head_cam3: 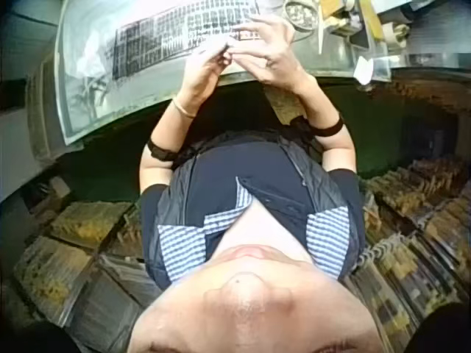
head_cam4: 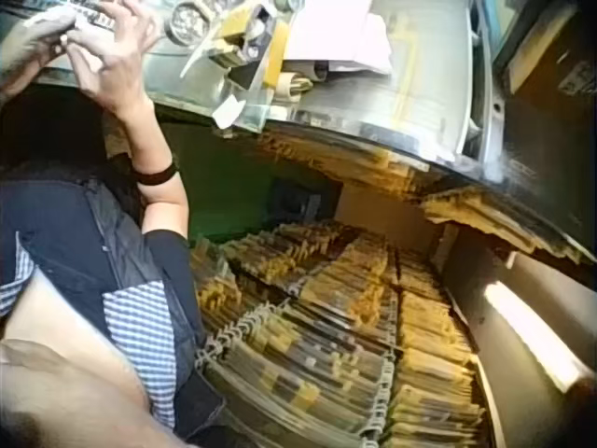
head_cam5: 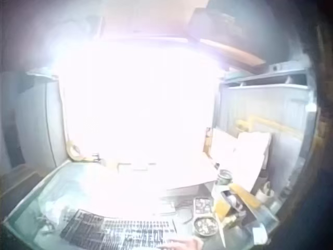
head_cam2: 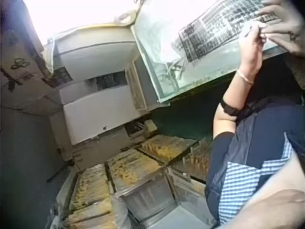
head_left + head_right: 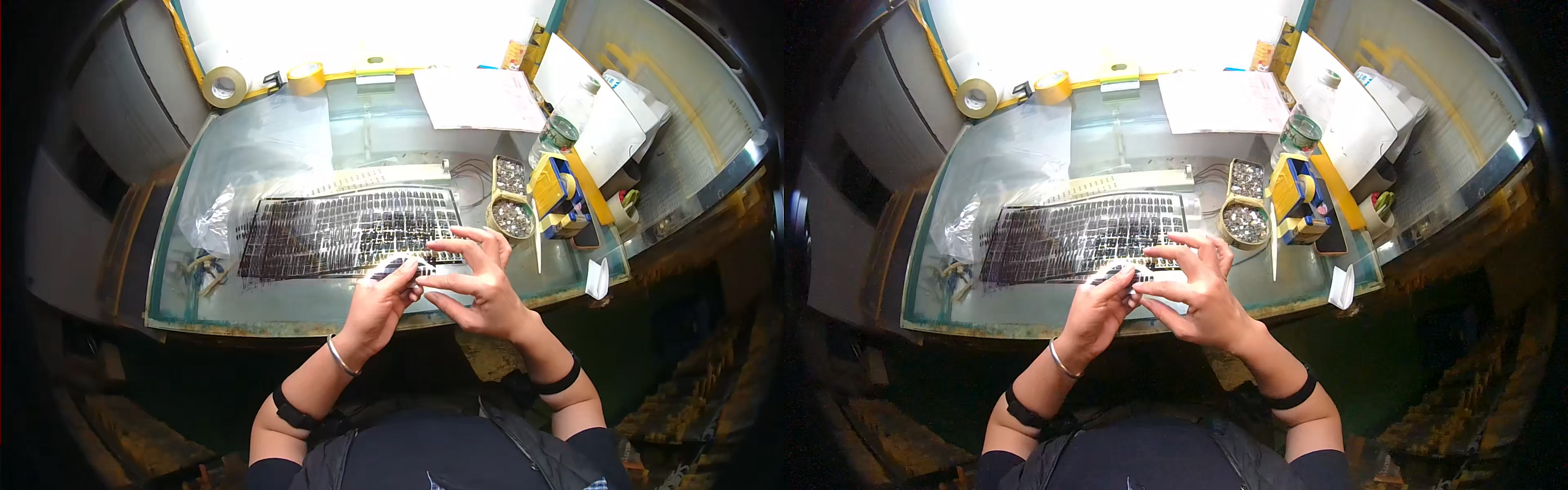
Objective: The recorder is inspecting and sorting small metal components on a transparent sheet and then moving them to an inspection station.
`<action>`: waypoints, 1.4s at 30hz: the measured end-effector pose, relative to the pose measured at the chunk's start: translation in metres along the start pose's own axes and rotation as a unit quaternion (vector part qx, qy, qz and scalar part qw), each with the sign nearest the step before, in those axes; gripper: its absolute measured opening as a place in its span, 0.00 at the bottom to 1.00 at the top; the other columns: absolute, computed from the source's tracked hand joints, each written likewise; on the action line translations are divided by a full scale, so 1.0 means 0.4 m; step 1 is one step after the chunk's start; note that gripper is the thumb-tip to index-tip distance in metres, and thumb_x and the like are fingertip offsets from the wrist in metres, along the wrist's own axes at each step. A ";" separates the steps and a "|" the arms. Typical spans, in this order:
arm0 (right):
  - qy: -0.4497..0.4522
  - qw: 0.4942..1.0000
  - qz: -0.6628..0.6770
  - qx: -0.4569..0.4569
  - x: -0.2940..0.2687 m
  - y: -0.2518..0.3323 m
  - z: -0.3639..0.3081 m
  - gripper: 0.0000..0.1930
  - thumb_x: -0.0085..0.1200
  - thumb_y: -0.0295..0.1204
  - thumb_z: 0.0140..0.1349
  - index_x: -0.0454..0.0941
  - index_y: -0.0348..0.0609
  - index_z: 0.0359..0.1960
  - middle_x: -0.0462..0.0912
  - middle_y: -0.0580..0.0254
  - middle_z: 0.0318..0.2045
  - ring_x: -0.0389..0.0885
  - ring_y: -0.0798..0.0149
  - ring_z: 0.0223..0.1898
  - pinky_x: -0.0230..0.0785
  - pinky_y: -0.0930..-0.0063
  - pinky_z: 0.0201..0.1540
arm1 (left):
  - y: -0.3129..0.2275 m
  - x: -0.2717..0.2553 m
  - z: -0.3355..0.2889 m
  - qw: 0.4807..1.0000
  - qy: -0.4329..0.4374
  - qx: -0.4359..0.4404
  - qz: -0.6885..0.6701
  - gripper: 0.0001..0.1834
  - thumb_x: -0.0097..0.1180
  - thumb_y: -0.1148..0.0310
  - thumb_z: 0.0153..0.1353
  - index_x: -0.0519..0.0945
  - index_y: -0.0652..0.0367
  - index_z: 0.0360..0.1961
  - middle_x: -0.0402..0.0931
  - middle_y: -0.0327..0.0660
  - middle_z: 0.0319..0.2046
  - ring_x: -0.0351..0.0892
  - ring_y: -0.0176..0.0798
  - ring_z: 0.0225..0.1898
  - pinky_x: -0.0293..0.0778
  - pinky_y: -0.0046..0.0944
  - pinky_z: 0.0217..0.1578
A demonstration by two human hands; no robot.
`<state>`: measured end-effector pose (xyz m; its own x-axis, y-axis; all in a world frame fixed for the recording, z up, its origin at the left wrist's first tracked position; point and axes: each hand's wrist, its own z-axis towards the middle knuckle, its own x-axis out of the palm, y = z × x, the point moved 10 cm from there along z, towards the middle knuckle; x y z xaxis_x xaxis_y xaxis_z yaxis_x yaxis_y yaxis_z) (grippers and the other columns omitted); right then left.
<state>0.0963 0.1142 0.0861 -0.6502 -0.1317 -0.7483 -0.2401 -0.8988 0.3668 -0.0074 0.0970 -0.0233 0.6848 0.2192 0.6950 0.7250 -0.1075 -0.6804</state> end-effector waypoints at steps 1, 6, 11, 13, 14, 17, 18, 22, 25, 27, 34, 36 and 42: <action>-0.003 1.000 -0.009 0.003 -0.005 0.008 0.002 0.17 0.64 0.29 0.43 0.84 0.61 0.38 0.75 0.65 0.51 0.65 0.54 0.57 0.44 0.52 0.59 | -0.001 0.002 -0.001 1.000 -0.006 0.001 -0.001 0.06 0.53 0.70 0.64 0.76 0.59 0.41 0.75 0.34 0.32 0.72 0.28 0.31 0.69 0.28 0.35; -0.036 0.994 -0.092 -0.043 0.004 0.028 0.001 0.14 0.64 0.29 0.41 0.83 0.62 0.33 0.78 0.72 0.45 0.68 0.58 0.54 0.46 0.55 0.59 | -0.002 -0.005 -0.003 1.000 -0.010 0.007 -0.008 0.06 0.53 0.70 0.64 0.76 0.60 0.40 0.75 0.34 0.32 0.72 0.27 0.31 0.69 0.28 0.33; -0.087 0.984 -0.126 -0.094 -0.004 0.051 -0.004 0.09 0.60 0.28 0.45 0.82 0.59 0.29 0.81 0.79 0.35 0.73 0.66 0.49 0.48 0.56 0.57 | 0.011 -0.001 -0.003 1.000 0.015 -0.003 -0.003 0.08 0.53 0.72 0.63 0.77 0.62 0.42 0.76 0.34 0.33 0.70 0.27 0.32 0.66 0.28 0.33; -0.100 0.984 -0.106 -0.104 -0.002 0.046 -0.008 0.10 0.55 0.26 0.47 0.80 0.53 0.33 0.79 0.77 0.36 0.75 0.68 0.47 0.48 0.55 0.58 | 0.003 0.006 -0.003 1.000 0.022 0.004 0.002 0.08 0.53 0.72 0.62 0.77 0.62 0.42 0.76 0.34 0.33 0.70 0.27 0.32 0.64 0.28 0.33; -0.108 0.983 -0.099 -0.108 0.005 0.042 -0.008 0.10 0.55 0.26 0.47 0.79 0.52 0.33 0.79 0.76 0.36 0.75 0.68 0.47 0.48 0.56 0.58 | 0.001 0.010 -0.002 1.000 0.031 0.004 0.002 0.08 0.53 0.72 0.62 0.77 0.62 0.42 0.75 0.33 0.33 0.69 0.27 0.31 0.64 0.28 0.33; -0.124 0.982 -0.092 -0.110 0.007 0.031 -0.016 0.10 0.54 0.25 0.47 0.79 0.49 0.34 0.78 0.74 0.37 0.74 0.67 0.47 0.48 0.55 0.59 | 0.001 0.004 0.007 0.999 0.046 0.019 0.022 0.08 0.50 0.72 0.63 0.77 0.63 0.41 0.75 0.34 0.33 0.69 0.27 0.32 0.64 0.29 0.34; -0.111 0.985 -0.081 -0.105 0.000 0.027 -0.016 0.12 0.55 0.26 0.46 0.79 0.50 0.35 0.78 0.73 0.37 0.73 0.68 0.48 0.47 0.55 0.59 | 0.008 0.000 0.013 0.998 0.042 0.007 0.035 0.08 0.50 0.72 0.63 0.76 0.63 0.41 0.75 0.35 0.34 0.69 0.28 0.32 0.64 0.30 0.35; -0.109 0.993 -0.042 -0.030 -0.101 -0.009 -0.002 0.13 0.63 0.31 0.45 0.82 0.54 0.36 0.80 0.72 0.41 0.72 0.65 0.50 0.45 0.54 0.61 | -0.008 0.004 -0.004 0.999 0.001 0.014 0.035 0.08 0.48 0.72 0.65 0.76 0.64 0.41 0.76 0.38 0.35 0.73 0.30 0.34 0.68 0.31 0.37; -0.170 0.977 -0.065 0.110 -0.291 -0.162 -0.037 0.05 0.65 0.29 0.45 0.84 0.50 0.26 0.82 0.64 0.37 0.76 0.63 0.45 0.56 0.63 0.55 | -0.007 -0.011 -0.009 1.000 -0.004 0.008 0.021 0.07 0.50 0.72 0.64 0.77 0.63 0.40 0.77 0.38 0.35 0.74 0.31 0.34 0.69 0.32 0.37; -0.226 0.947 -0.116 0.199 -0.439 -0.234 -0.102 0.02 0.64 0.24 0.46 0.85 0.43 0.24 0.83 0.59 0.31 0.79 0.62 0.38 0.68 0.72 0.44 | 0.015 0.004 0.009 1.000 0.022 -0.008 0.014 0.07 0.51 0.72 0.64 0.77 0.62 0.39 0.78 0.38 0.34 0.74 0.33 0.35 0.69 0.33 0.38; -0.082 0.988 -0.013 0.132 -0.259 -0.118 -0.042 0.05 0.66 0.23 0.46 0.84 0.45 0.26 0.82 0.63 0.30 0.78 0.64 0.38 0.66 0.72 0.45 | -0.004 -0.002 -0.006 1.000 0.004 -0.004 0.020 0.05 0.54 0.69 0.63 0.77 0.60 0.33 0.74 0.34 0.28 0.70 0.28 0.29 0.67 0.29 0.34; -0.043 0.997 -0.006 0.068 -0.166 -0.061 -0.016 0.06 0.66 0.26 0.46 0.85 0.49 0.27 0.82 0.66 0.34 0.77 0.63 0.42 0.62 0.69 0.48 | 0.000 -0.003 -0.008 0.999 -0.003 -0.011 0.030 0.05 0.54 0.69 0.63 0.77 0.59 0.34 0.74 0.33 0.28 0.70 0.27 0.29 0.67 0.28 0.33; -0.024 0.999 0.022 0.033 -0.029 -0.021 0.025 0.06 0.66 0.33 0.47 0.85 0.56 0.29 0.79 0.69 0.44 0.70 0.59 0.53 0.50 0.61 0.55 | -0.006 0.010 -0.004 0.999 0.019 -0.006 0.033 0.05 0.54 0.69 0.64 0.77 0.58 0.36 0.74 0.32 0.28 0.70 0.25 0.28 0.66 0.27 0.32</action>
<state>0.0987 0.1275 0.0972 -0.6941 -0.1488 -0.7043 -0.2569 -0.8628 0.4354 -0.0063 0.0965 -0.0187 0.7339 0.1738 0.6566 0.6782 -0.1332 -0.7227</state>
